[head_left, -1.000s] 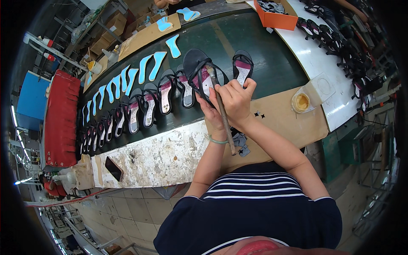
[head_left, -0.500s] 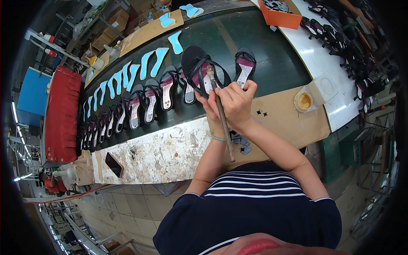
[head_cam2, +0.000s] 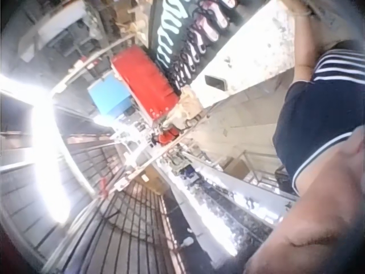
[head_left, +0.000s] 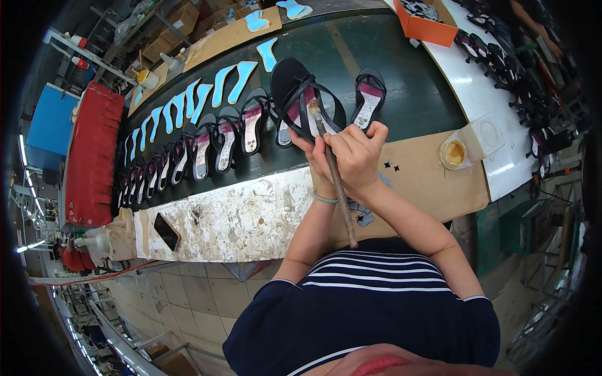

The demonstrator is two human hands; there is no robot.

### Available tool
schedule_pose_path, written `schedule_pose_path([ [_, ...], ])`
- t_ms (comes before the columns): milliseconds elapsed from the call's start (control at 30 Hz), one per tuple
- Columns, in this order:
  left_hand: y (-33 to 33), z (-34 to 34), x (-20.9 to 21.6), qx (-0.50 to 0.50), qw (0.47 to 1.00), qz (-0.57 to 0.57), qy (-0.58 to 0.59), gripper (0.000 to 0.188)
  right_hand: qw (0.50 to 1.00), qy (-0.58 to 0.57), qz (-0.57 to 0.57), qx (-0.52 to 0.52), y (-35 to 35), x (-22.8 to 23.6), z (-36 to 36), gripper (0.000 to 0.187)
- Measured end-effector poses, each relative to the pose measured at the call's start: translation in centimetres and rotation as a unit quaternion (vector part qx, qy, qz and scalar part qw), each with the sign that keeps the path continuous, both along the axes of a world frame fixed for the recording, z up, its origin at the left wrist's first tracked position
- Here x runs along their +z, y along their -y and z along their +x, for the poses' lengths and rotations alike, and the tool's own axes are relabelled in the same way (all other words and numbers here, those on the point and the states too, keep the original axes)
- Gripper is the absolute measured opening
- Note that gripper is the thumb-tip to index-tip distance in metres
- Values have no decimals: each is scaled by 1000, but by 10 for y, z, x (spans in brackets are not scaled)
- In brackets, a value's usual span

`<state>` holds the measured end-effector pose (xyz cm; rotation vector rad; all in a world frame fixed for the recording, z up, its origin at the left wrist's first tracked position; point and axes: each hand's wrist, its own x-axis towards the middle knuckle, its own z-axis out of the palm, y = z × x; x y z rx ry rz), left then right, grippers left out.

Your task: The recorder uses a brush to apply glue to the footbeds of several sandals.

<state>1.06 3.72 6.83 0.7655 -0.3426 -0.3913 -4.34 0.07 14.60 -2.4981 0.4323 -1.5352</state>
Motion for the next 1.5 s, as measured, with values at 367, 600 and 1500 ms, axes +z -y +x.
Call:
schedule_pose_path([
  [367,3,11,-10,63,997,-25,33,58,1000,-21,-1,24,-4,6,-12,11],
  [600,0,11,-17,72,992,-32,103,62,999,-9,9,37,-7,12,-17,20],
  [1500,-21,71,-9,-37,997,-51,-47,57,851,-1,514,112,144,51,-216,8],
])
